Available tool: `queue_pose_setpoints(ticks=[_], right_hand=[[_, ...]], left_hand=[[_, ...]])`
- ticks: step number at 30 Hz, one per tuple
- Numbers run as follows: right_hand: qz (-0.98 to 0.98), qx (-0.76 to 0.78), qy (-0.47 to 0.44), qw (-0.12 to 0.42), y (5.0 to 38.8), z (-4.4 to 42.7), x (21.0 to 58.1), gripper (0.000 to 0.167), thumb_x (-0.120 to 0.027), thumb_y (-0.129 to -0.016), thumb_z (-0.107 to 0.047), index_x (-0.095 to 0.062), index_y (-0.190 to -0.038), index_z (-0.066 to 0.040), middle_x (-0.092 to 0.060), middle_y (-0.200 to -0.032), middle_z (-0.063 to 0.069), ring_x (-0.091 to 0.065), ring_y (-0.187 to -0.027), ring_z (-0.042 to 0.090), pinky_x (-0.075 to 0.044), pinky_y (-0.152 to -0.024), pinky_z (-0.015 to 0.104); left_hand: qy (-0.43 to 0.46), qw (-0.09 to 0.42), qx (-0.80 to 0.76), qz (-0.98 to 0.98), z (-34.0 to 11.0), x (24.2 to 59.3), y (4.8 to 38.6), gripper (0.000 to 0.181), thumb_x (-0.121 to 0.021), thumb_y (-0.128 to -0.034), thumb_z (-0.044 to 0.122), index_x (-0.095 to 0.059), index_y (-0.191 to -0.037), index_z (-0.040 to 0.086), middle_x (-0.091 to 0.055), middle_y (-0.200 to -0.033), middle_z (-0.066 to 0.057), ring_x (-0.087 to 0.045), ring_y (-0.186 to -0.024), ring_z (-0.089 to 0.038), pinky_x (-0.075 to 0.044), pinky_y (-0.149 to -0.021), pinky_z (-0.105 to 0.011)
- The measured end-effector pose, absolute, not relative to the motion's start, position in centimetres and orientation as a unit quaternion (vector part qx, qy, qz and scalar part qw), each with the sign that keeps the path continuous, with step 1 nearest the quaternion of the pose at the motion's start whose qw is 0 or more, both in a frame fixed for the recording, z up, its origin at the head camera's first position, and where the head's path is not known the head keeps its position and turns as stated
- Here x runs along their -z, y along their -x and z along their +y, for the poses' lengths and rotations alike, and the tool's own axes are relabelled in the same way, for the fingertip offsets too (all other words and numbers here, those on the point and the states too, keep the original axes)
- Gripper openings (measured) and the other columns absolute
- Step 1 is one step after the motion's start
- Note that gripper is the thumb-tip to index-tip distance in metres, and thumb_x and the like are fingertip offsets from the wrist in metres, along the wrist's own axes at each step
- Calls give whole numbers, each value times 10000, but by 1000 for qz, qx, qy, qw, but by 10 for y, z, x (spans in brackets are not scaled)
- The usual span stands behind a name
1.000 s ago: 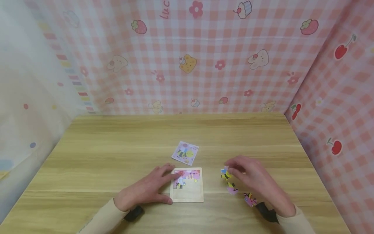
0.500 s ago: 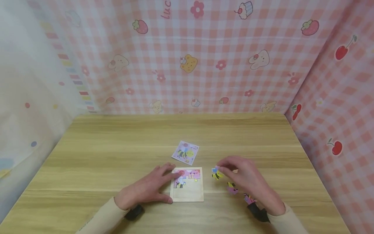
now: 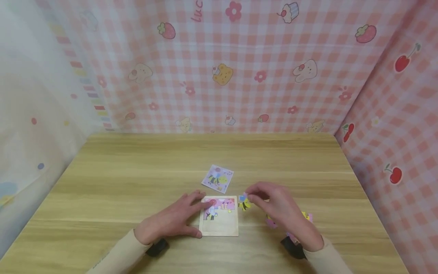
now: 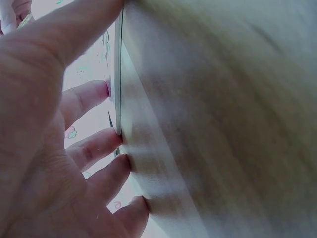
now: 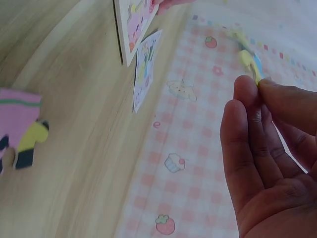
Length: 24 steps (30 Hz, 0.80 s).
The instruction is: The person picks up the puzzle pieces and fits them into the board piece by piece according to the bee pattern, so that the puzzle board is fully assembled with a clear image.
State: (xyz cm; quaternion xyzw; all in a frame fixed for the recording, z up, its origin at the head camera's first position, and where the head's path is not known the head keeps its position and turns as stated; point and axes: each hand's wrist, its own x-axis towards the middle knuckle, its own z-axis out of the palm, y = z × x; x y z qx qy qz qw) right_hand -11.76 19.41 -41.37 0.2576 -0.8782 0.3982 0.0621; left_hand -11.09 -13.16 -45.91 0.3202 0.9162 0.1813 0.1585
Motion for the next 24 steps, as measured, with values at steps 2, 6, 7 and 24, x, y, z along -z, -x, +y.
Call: queue_pose_setpoints(ticks=[2, 6, 7, 24], right_hand=[[-875, -403, -260, 59, 118, 190, 414, 135, -790, -910, -60, -778, -985, -172, -760, -939, -69, -714, -831, 37, -611, -715, 249], [-869, -410, -271, 50, 118, 182, 414, 178, -777, -904, -5, -782, -1003, -153, -759, -969, -72, -722, -847, 58, -615, -722, 252], [-869, -410, -273, 48, 118, 180, 415, 186, -775, -903, 4, -782, -1007, -151, -759, -973, -72, -720, -849, 60, -615, -725, 253], [-870, -390, -301, -29, 128, 155, 429, 162, -748, -923, 5, -775, -1039, -106, -739, -994, -47, -661, -863, 61, -595, -769, 240]], left_hand=[[-322, 157, -180, 916, -132, 459, 111, 897, -833, -847, 483, -417, -1601, 234, -320, -1619, -99, -335, -1483, -271, -240, -1237, -573], [-323, 157, -178, 916, -132, 459, 112, 901, -830, -843, 493, -418, -1600, 231, -323, -1618, -102, -335, -1485, -275, -247, -1235, -572], [-322, 157, -178, 916, -132, 459, 112, 901, -830, -842, 496, -419, -1600, 233, -324, -1618, -102, -334, -1486, -276, -248, -1234, -572], [-320, 156, -175, 918, -133, 459, 110, 898, -831, -840, 506, -423, -1597, 246, -340, -1606, -89, -345, -1479, -280, -263, -1230, -567]])
